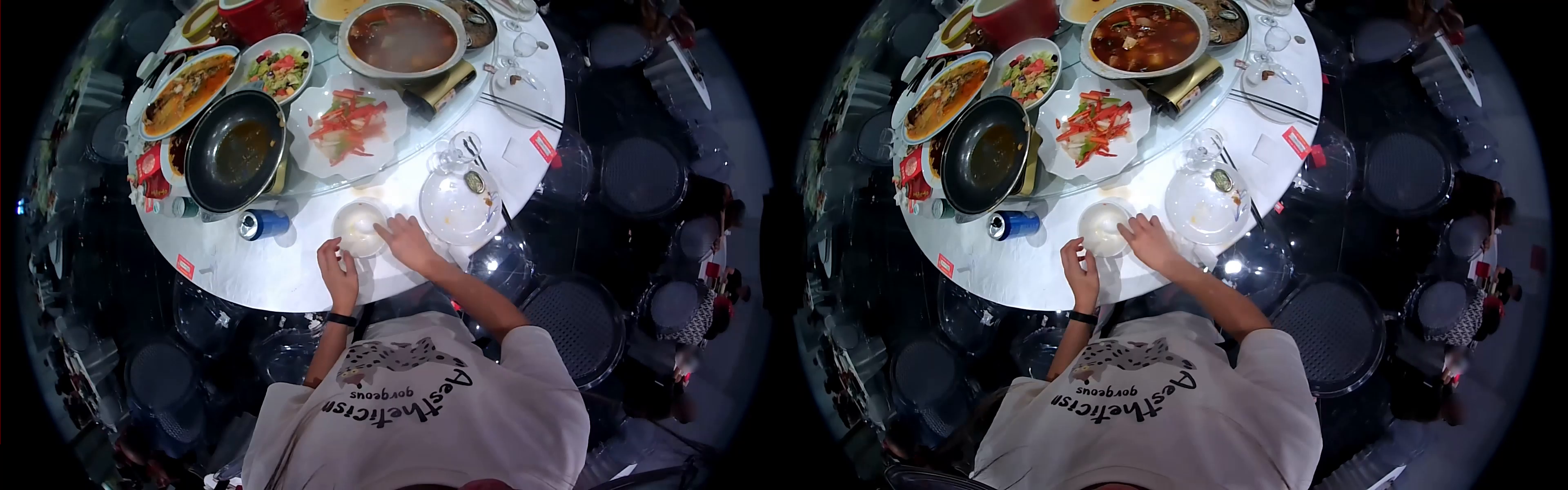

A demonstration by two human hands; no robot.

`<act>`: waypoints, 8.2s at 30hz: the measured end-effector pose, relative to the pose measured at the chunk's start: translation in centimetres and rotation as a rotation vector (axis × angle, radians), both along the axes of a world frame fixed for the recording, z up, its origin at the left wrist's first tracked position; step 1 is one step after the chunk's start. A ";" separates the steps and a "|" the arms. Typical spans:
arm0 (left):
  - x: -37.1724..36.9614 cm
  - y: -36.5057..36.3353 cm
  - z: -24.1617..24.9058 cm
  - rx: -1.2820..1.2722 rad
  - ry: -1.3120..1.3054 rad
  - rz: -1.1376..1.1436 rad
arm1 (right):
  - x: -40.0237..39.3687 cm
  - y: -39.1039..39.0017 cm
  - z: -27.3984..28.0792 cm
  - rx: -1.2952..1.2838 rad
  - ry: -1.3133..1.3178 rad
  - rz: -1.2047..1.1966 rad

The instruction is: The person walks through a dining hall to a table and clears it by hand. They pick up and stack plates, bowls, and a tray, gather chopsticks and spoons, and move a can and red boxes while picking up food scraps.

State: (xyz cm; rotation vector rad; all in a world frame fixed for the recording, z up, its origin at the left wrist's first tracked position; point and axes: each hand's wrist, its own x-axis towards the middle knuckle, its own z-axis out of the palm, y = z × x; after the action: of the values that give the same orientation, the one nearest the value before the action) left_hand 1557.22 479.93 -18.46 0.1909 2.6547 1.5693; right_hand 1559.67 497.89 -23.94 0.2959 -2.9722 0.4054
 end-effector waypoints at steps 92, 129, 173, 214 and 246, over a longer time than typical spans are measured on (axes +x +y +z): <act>-3.5 -45.0 7.9 0.894 -0.463 0.540 | -33.1 -56.2 20.4 -0.107 0.267 0.620; 10.1 -21.1 8.8 0.844 -0.326 0.828 | -4.4 27.0 -4.6 -0.027 -0.208 -0.810; 9.4 -15.6 11.1 0.640 -0.277 0.873 | -7.1 46.2 -7.0 -0.128 0.209 -1.293; 3.6 -23.3 -8.0 0.101 -0.241 0.705 | 9.8 14.8 9.2 -1.593 -0.531 -0.714; -11.5 -42.2 -4.3 0.769 -0.487 0.356 | 4.9 -24.6 7.5 -1.585 -0.698 -0.751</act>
State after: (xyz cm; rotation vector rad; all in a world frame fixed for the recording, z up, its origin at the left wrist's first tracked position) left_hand 1545.75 437.73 -22.76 -0.5902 1.6873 2.2997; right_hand 1564.54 473.26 -16.47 -1.1921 -1.8648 2.6305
